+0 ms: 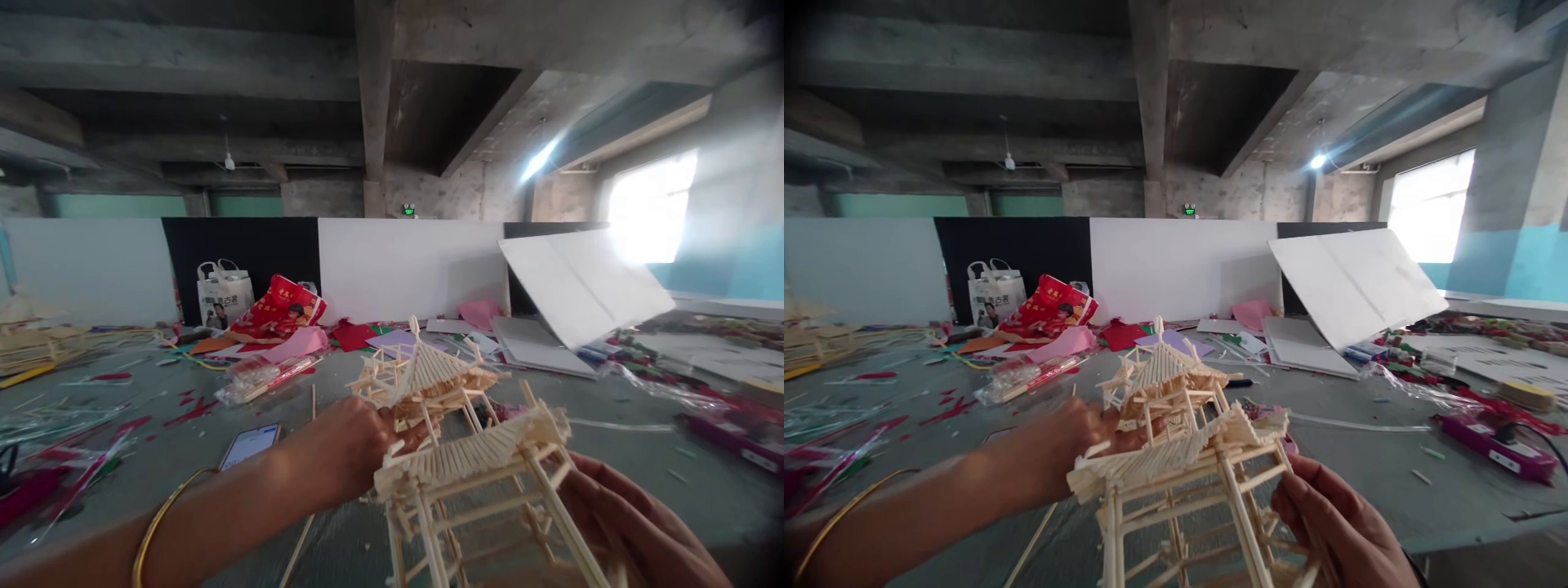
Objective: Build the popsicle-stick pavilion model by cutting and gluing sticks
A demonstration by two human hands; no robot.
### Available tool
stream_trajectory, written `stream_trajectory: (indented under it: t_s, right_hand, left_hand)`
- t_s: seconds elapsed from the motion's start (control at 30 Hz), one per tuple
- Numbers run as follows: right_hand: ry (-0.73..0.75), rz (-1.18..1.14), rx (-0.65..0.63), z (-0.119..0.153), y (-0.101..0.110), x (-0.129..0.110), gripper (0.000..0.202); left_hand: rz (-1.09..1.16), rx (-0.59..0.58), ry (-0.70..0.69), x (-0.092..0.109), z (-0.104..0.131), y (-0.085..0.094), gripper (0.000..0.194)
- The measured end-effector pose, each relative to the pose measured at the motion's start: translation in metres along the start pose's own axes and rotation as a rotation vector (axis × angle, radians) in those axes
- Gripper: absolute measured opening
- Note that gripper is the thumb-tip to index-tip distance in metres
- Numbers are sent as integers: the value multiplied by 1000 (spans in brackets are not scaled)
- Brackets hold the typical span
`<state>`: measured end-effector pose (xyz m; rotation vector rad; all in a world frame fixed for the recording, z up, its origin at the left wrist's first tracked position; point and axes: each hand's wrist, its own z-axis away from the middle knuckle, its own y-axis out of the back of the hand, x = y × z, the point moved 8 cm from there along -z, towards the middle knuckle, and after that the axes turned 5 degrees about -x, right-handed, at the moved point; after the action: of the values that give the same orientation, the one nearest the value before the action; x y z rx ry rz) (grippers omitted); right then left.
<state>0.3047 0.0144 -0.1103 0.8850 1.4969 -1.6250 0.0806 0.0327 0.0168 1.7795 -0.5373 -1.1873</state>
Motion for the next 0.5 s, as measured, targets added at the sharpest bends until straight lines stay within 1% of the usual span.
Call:
stream_trajectory:
  t_s: [0.17, 0.3, 0.43, 0.5]
  right_hand:
    - [-7, -26, 34, 1, 1, 3, 51]
    - [24, -52, 56, 0, 3, 5, 56]
    - [16, -46, 38, 2, -1, 3, 51]
    - [36, -19, 66, 4, -4, -2, 49]
  left_hand:
    - [-4, -35, 8, 0, -1, 0, 47]
    - [-17, -36, 22, -1, -2, 1, 47]
    - [-30, -47, 17, -2, -5, 1, 47]
    - [-13, -40, 14, -2, -5, 1, 46]
